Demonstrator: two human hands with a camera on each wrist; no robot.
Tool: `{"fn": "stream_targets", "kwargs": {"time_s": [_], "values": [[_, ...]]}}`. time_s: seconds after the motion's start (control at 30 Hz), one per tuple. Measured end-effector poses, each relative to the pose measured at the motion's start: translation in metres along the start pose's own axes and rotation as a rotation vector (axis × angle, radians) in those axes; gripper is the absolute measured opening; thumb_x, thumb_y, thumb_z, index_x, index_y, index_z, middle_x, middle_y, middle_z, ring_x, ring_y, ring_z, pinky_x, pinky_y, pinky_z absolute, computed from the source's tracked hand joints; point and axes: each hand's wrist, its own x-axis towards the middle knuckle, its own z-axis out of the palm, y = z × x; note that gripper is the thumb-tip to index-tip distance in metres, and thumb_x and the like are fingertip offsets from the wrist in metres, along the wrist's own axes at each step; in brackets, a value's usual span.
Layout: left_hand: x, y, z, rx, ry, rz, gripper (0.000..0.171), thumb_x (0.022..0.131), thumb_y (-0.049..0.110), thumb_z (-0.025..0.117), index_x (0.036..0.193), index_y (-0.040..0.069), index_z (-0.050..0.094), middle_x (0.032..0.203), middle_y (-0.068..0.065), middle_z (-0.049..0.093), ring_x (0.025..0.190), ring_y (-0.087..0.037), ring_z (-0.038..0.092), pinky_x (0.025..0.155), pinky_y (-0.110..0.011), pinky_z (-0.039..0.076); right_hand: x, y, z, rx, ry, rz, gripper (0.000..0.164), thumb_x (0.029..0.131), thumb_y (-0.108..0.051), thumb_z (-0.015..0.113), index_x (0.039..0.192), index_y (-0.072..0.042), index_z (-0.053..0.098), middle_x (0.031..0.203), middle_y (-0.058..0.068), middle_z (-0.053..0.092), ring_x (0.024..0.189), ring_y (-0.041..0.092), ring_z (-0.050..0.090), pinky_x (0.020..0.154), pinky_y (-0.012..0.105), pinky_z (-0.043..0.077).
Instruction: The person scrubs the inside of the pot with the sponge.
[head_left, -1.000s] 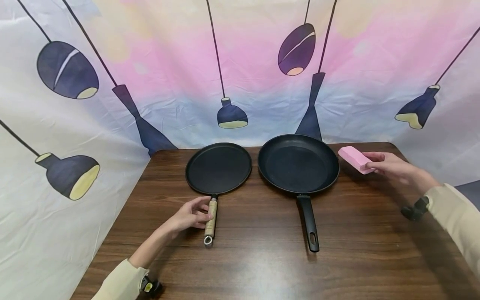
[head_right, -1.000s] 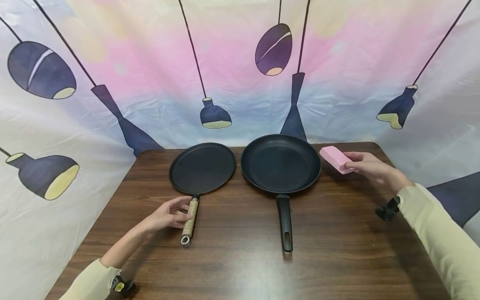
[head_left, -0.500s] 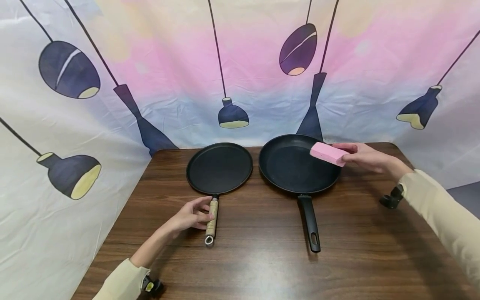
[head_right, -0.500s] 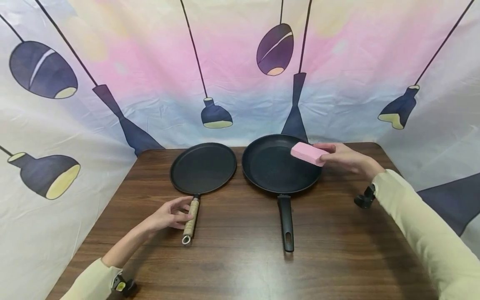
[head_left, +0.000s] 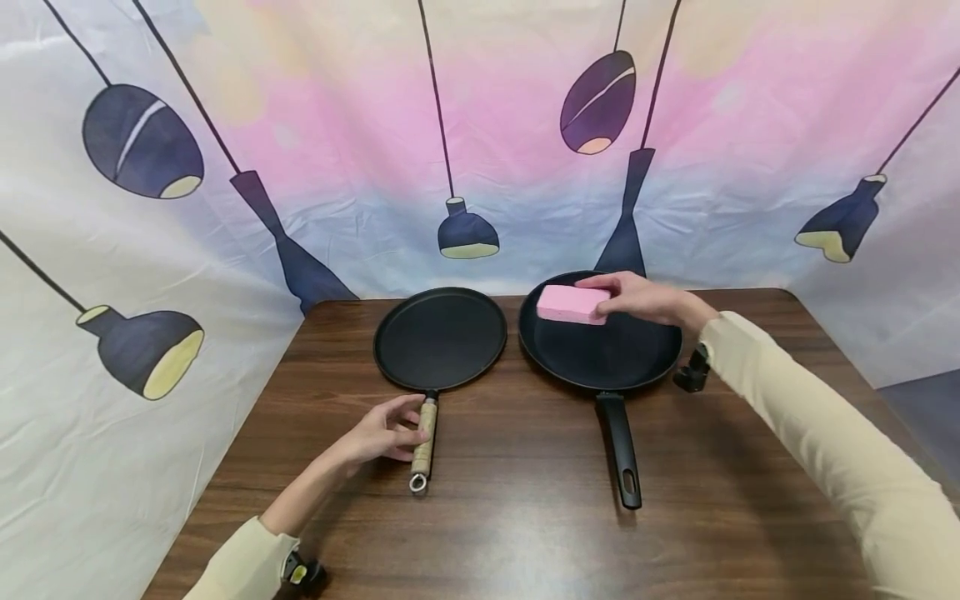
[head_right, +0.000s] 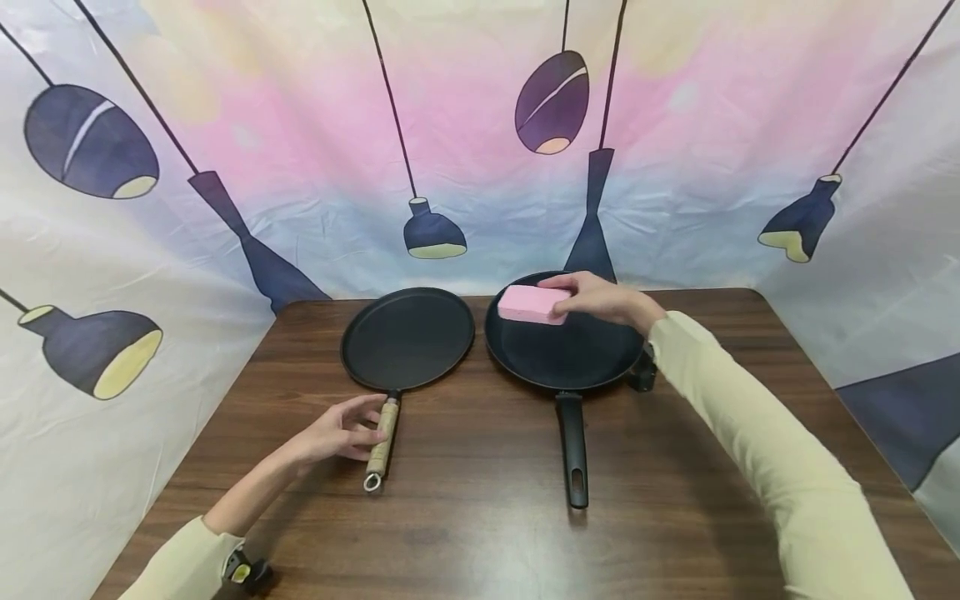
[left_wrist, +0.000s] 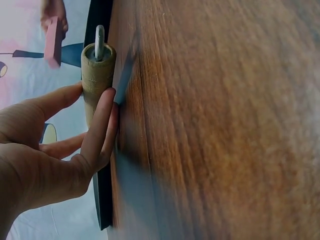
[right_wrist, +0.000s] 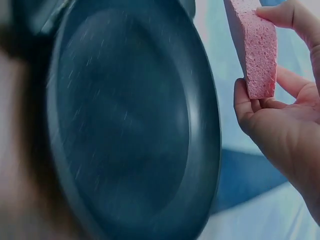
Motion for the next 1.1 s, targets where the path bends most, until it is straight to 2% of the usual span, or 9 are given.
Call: {"fn": "stream_targets", "kwargs": {"time_s": [0.23,0.47,0.63,0.8,0.97,1.1], "values": [[0.001,0.0,-0.002,0.015,0.013,0.008,0.073,0.092,0.008,0.074,0.153,-0.003,0.036,0.125,-0.023,0.051,0.092,-0.017,0.064,0.077,-0.041,0.066,0.058,-0.025,0.039,-0.158,-0.048,-0.044,0.07,0.091,-0.008,0.069,0.154,0.003,0.04,0.144,0.024,0.051,0.113,0.027,0.051,0.093,0.027,0.047],[-0.001,-0.001,0.0,0.021,-0.012,0.016,0.078,0.091,0.009,0.076,0.154,-0.006,0.032,0.127,-0.026,0.05,0.092,-0.016,0.064,0.077,-0.04,0.066,0.099,-0.039,0.095,-0.437,-0.126,-0.159,0.07,0.084,-0.007,0.071,0.149,0.006,0.046,0.145,0.026,0.052,0.115,0.031,0.052,0.098,0.034,0.046],[-0.002,0.0,0.001,0.024,-0.012,0.008,0.081,0.09,0.009,0.077,0.156,-0.005,0.031,0.127,-0.025,0.05,0.092,-0.016,0.063,0.077,-0.039,0.066,0.117,-0.044,0.125,-0.641,-0.16,-0.204,0.064,0.085,-0.012,0.074,0.145,-0.002,0.055,0.146,0.022,0.052,0.128,0.033,0.049,0.111,0.042,0.044],[-0.001,0.004,0.002,0.051,-0.016,0.002,0.086,0.089,0.008,0.078,0.158,-0.004,0.027,0.124,-0.023,0.049,0.089,-0.016,0.062,0.076,-0.038,0.066,0.128,-0.051,0.141,-0.759,-0.18,-0.199,0.062,0.087,-0.008,0.076,0.146,-0.007,0.056,0.146,0.02,0.05,0.135,0.033,0.044,0.116,0.045,0.041],[-0.002,0.009,0.006,0.065,-0.009,-0.011,0.086,0.089,0.005,0.077,0.158,-0.004,0.028,0.123,-0.022,0.049,0.087,-0.016,0.062,0.075,-0.039,0.066,0.135,-0.055,0.153,-0.831,-0.233,-0.167,0.063,0.089,-0.004,0.076,0.148,-0.013,0.055,0.149,0.018,0.049,0.137,0.031,0.045,0.117,0.042,0.042],[-0.002,0.008,0.006,0.062,0.0,-0.016,0.084,0.089,0.005,0.078,0.158,-0.004,0.03,0.123,-0.023,0.05,0.084,-0.015,0.062,0.074,-0.039,0.066,0.139,-0.055,0.165,-0.844,-0.277,-0.165,0.062,0.09,-0.002,0.073,0.148,-0.016,0.055,0.151,0.016,0.05,0.141,0.031,0.045,0.119,0.041,0.041]]}}
